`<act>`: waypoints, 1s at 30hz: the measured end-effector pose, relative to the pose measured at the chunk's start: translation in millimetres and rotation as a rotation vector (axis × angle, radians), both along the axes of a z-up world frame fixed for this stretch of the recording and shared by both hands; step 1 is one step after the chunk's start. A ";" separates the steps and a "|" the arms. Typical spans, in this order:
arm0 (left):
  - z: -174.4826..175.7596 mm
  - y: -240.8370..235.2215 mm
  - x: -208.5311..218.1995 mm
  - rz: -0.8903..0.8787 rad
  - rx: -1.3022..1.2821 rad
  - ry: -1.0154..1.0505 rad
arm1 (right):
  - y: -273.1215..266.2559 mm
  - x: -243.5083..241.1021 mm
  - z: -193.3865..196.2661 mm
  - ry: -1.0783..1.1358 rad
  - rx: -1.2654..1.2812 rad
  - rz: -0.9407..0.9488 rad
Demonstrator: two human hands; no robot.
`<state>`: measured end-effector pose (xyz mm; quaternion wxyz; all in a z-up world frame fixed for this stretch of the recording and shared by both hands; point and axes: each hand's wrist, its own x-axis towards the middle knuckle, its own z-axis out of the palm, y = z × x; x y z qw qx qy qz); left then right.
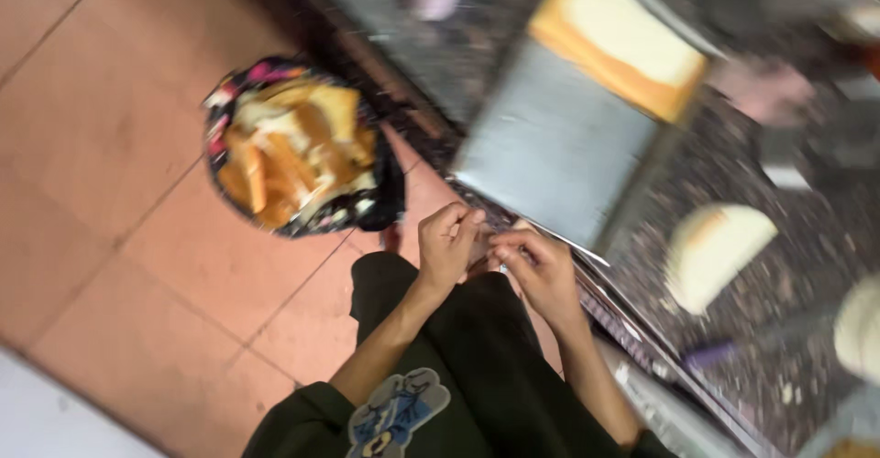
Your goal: The person trims the top crust off a rectangular cake sponge, discards the scraps into a bin, and then uses a metal ring and a knife to cut circular layers from the sponge.
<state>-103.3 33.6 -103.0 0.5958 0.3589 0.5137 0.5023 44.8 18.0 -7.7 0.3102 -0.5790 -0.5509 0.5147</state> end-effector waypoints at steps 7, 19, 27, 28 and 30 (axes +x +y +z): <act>62.0 -26.3 177.8 -0.659 0.251 0.013 | -93.4 175.1 11.1 -0.137 0.158 -0.557; -2.4 -27.7 365.3 -0.623 0.371 0.279 | -230.7 367.2 -52.4 -0.941 0.085 -0.982; 36.0 -44.1 370.3 -0.661 0.641 0.561 | -222.2 373.1 -61.6 -0.886 -0.125 -1.032; 43.8 -47.4 369.5 -0.686 0.741 0.566 | -224.3 370.9 -61.7 -0.792 -0.151 -1.095; 56.6 -52.1 377.1 -0.721 0.847 0.557 | -231.2 368.9 -63.4 -0.703 -0.178 -1.170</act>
